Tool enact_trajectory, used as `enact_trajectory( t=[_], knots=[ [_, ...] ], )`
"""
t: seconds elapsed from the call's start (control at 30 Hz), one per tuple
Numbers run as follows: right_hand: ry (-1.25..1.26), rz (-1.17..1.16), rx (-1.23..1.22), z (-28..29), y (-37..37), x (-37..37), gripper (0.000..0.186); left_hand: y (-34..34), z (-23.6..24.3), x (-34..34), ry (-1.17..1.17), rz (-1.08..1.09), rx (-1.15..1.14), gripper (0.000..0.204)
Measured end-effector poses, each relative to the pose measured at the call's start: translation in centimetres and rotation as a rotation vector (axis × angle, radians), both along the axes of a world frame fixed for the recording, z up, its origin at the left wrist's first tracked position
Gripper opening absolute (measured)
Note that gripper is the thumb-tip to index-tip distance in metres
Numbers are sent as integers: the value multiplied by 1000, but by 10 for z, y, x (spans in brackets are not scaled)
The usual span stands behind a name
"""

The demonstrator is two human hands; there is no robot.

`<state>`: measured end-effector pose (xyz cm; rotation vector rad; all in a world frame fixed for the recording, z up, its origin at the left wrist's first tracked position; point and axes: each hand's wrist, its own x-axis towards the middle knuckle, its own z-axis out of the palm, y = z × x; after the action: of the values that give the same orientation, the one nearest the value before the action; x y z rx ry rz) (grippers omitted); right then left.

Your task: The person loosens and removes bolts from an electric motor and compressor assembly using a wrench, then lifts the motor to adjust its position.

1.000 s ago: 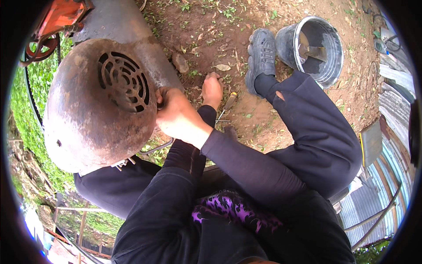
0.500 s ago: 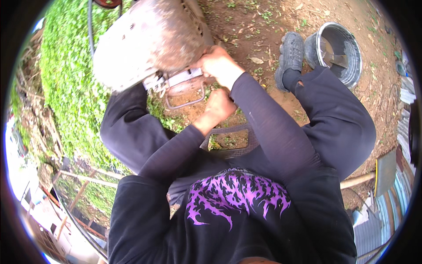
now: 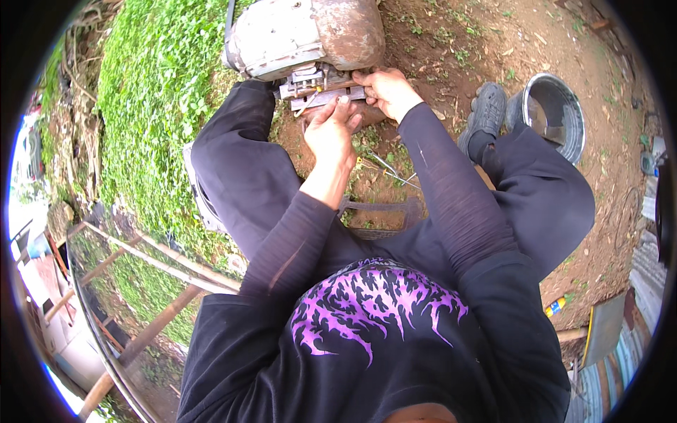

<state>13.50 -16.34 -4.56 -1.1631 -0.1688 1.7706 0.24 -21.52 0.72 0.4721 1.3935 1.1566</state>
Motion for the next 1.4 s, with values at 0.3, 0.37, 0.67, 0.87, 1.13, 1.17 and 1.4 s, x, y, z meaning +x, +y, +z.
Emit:
enact_trajectory(
  t=[0.3, 0.37, 0.67, 0.87, 1.13, 1.17, 1.4],
  knots=[
    [-25, 18, 49, 1, -3, -5, 23, 21, -37, 15, 315, 121, 519, 34],
    [-33, 13, 8, 2, -4, -5, 23, 27, -34, 20, 329, 96, 510, 33],
    [23, -2, 27, -7, -1, -1, 22, 39, -26, 24, 433, -42, 478, 33],
    [41, -8, -5, 6, -5, -2, 21, 38, -29, 25, 441, 22, 439, 31],
    [32, 6, 10, 3, -4, 0, 17, 37, -25, 27, 415, 18, 436, 32],
    [29, 1, 15, 1, -5, 0, 16, 37, -27, 27, 389, 0, 425, 31],
    [16, 10, 3, 13, -6, -1, 13, 41, -36, 23, 309, -10, 492, 28]
  ],
)
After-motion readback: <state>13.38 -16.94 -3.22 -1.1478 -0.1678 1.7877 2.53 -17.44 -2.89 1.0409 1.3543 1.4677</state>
